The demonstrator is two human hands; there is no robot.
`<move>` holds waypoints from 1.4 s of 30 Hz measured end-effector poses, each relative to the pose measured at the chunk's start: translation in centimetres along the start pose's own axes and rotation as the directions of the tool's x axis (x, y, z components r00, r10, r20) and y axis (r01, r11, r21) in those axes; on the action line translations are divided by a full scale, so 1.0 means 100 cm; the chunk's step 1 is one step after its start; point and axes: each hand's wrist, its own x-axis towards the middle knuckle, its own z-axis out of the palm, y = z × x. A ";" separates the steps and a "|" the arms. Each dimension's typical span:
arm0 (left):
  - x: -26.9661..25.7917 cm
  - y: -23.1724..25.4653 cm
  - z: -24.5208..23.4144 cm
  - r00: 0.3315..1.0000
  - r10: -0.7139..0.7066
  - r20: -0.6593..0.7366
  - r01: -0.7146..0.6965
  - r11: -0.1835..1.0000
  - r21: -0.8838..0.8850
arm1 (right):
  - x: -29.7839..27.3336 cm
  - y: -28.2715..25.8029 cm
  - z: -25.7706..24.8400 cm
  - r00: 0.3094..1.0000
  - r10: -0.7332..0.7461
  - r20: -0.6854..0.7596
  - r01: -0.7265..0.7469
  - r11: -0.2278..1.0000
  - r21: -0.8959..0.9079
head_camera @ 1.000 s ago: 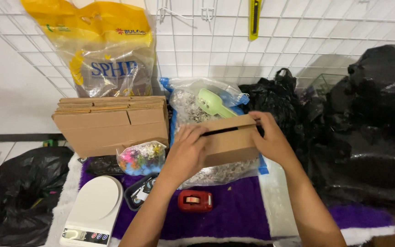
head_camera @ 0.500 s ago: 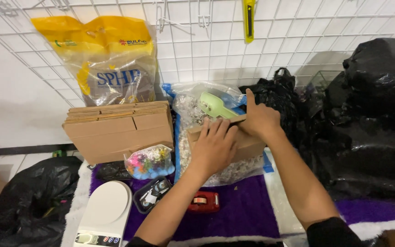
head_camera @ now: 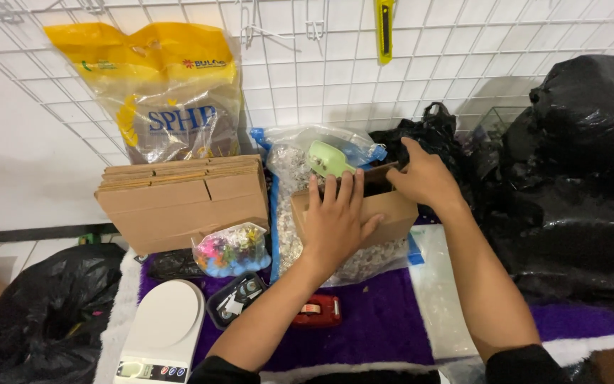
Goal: The person scoops white gravel from a large bag into a small clear plastic bag, weighs the small bag on a digital scale, and then packs several small bags into a cardboard shipping box.
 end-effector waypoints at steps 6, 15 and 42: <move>0.001 0.005 0.000 0.999 -0.039 0.032 0.039 0.999 0.020 | 0.004 0.013 0.000 1.000 0.015 0.025 -0.016 1.000 0.027; -0.003 0.008 0.011 0.996 -0.085 0.030 0.086 0.996 -0.001 | 0.004 0.017 0.002 0.999 0.033 0.013 -0.034 0.998 0.055; 0.025 -0.092 -0.056 0.742 0.398 0.540 0.225 0.611 -0.759 | -0.007 0.071 0.100 0.546 -0.661 -0.514 0.643 0.724 -0.249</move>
